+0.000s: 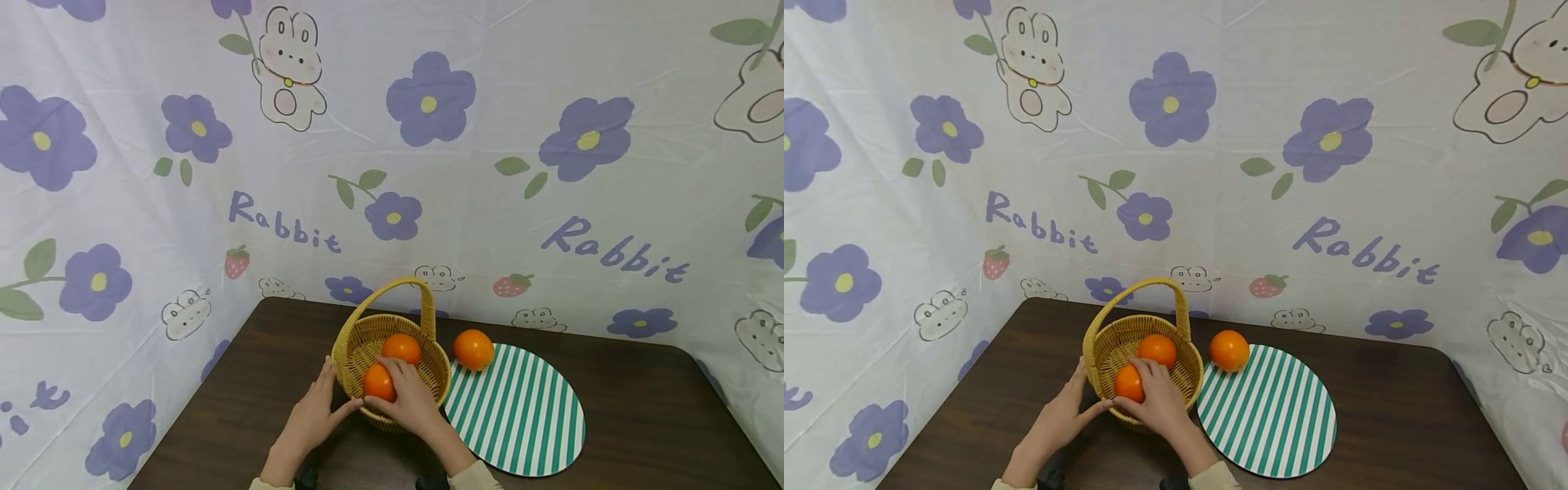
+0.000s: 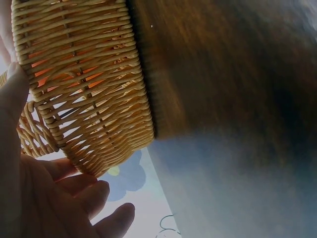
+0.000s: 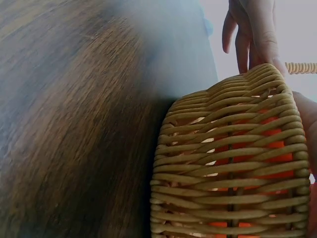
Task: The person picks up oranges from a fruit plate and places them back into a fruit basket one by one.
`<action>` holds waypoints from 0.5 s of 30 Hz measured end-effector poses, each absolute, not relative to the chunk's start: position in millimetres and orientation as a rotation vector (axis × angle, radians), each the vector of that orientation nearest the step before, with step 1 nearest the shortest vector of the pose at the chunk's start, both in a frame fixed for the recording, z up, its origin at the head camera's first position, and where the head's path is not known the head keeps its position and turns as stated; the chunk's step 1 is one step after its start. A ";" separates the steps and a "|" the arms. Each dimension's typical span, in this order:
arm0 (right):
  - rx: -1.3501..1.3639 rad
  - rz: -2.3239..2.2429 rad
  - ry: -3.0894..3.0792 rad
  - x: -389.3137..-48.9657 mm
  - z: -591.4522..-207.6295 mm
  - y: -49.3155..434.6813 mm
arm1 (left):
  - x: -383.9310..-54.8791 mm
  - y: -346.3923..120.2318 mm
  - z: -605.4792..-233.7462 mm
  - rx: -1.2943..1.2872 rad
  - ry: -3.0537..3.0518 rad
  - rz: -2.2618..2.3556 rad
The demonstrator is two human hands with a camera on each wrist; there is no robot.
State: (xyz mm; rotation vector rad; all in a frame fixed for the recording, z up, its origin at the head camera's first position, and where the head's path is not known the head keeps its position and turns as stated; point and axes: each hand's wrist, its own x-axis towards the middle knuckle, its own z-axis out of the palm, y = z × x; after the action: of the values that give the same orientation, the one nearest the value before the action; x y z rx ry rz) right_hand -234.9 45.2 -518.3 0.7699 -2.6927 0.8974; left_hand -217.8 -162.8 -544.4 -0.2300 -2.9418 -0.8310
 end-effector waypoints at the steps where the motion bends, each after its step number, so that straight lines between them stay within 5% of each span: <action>1: 0.775 0.893 -2.698 -235.5 -518.5 44.6 | -217.8 -162.8 -544.5 -0.225 -2.947 -0.831; 15: 0.817 0.998 -2.760 -240.5 -520.3 39.0 | -216.2 -161.0 -544.5 -0.207 -2.960 -0.855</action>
State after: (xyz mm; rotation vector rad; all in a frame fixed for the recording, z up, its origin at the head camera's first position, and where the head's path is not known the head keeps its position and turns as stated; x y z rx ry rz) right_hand -240.5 39.0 -520.3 0.8168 -2.7599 0.9977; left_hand -216.2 -161.0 -544.5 -0.2065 -2.9599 -0.8553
